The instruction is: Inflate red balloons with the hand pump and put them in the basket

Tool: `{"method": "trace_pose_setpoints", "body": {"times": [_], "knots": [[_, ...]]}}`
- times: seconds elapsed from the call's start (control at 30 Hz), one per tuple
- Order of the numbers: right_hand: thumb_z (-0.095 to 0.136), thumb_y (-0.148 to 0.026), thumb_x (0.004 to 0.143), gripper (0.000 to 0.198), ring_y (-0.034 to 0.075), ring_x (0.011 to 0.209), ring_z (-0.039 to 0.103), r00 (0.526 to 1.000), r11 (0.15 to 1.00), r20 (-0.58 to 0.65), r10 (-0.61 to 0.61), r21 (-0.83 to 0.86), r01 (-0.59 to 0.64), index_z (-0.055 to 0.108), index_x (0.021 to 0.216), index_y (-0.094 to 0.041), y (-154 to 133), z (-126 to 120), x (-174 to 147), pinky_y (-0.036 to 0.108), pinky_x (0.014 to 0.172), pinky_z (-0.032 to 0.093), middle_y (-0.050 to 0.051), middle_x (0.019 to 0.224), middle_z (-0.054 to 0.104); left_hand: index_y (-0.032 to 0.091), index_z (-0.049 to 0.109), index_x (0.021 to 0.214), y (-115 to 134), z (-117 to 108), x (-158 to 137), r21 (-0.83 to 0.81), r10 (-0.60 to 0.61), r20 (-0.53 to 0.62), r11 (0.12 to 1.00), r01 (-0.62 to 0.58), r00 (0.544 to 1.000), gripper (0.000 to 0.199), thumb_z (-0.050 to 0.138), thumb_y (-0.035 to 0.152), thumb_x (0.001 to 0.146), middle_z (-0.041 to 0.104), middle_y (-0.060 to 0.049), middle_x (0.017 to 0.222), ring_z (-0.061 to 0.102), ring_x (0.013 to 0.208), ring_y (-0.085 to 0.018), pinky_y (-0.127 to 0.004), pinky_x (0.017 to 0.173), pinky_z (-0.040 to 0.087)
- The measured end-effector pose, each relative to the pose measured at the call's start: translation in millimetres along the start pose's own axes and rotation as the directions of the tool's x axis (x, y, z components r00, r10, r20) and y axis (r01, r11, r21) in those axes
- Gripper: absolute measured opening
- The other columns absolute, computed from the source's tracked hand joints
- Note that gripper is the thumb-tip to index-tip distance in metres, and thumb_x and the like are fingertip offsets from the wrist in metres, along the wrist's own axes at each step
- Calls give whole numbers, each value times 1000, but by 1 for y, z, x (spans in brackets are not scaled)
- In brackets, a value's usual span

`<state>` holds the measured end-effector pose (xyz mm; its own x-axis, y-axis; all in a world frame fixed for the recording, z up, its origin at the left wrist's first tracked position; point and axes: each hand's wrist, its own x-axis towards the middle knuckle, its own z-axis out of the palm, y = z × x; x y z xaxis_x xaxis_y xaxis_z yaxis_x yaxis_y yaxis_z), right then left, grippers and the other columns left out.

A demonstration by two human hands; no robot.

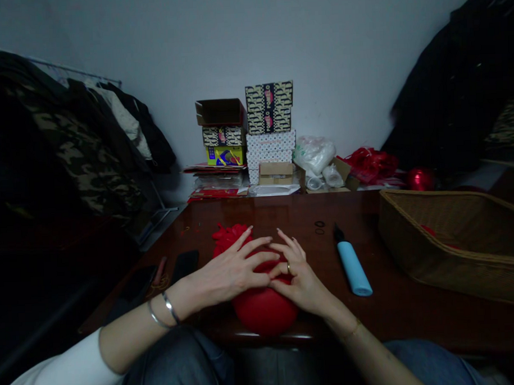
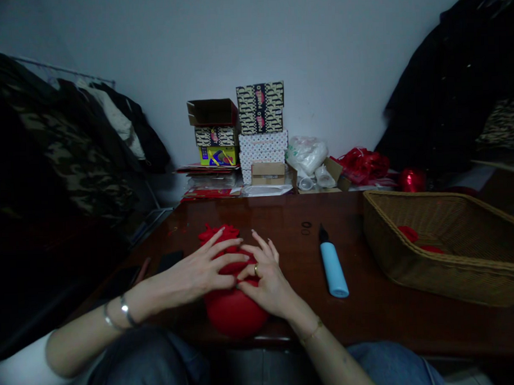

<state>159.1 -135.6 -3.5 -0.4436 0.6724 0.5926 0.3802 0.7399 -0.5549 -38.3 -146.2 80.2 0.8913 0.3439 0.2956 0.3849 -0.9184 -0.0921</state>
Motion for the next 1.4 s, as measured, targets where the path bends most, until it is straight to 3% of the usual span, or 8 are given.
{"method": "trace_pose_setpoints", "body": {"times": [0.2, 0.33, 0.5, 0.8, 1.13, 1.4], "knots": [[63, -27, 76, 5, 24, 137, 14, 1000, 1000, 18, 14, 18, -14, 64, 72, -27, -4, 0, 2, 56, 108, 6, -2, 134, 46, 24, 65, 91, -5, 5, -8, -18, -98, -116, 995, 96, 988, 11, 61, 24, 80, 54, -5, 126, 27, 133, -25, -55, 110, 11], [62, -26, 75, 4, 24, 137, 13, 1000, 1000, 19, 12, 28, -12, 64, 73, -27, -5, 2, 2, 57, 107, 6, -2, 134, 46, 26, 68, 88, -4, 14, -7, -49, -103, -153, 994, 96, 983, 13, 67, 29, 75, 56, -4, 125, 29, 132, -26, -56, 110, 9], [63, -28, 76, 5, 24, 137, 13, 999, 999, 43, 18, 46, -20, 66, 72, -28, -5, 2, 1, 56, 108, 7, -3, 136, 45, 29, 70, 81, -9, 20, -7, -54, -74, -153, 996, 67, 985, 8, 69, 25, 74, 57, -2, 124, 28, 132, -25, -55, 110, 12], [63, -31, 76, 6, 22, 138, 12, 996, 998, 69, 49, 32, -51, 67, 73, -28, -6, 3, 0, 54, 109, 6, -1, 137, 44, 30, 71, 80, -8, 8, 3, -52, 4, -98, 999, -9, 995, 9, 65, 24, 77, 56, 0, 126, 27, 133, -26, -55, 110, 13], [64, -24, 70, 6, 22, 137, 15, 996, 997, 55, 75, 2, -75, 68, 72, -28, -5, 6, 0, 51, 109, 8, 0, 135, 47, 26, 68, 79, -4, 3, 11, 2, 82, -78, 997, -82, 994, 9, 62, 20, 80, 56, 0, 127, 29, 133, -25, -55, 111, 13], [64, -26, 72, 5, 22, 136, 17, 996, 995, 61, 70, 73, -75, 68, 73, -28, -6, 2, 3, 50, 110, 8, -3, 135, 46, 23, 65, 92, -1, 3, 2, 33, 40, -28, 999, -39, 999, 13, 54, 21, 85, 62, -2, 116, 31, 131, -22, -54, 112, 12]]}}
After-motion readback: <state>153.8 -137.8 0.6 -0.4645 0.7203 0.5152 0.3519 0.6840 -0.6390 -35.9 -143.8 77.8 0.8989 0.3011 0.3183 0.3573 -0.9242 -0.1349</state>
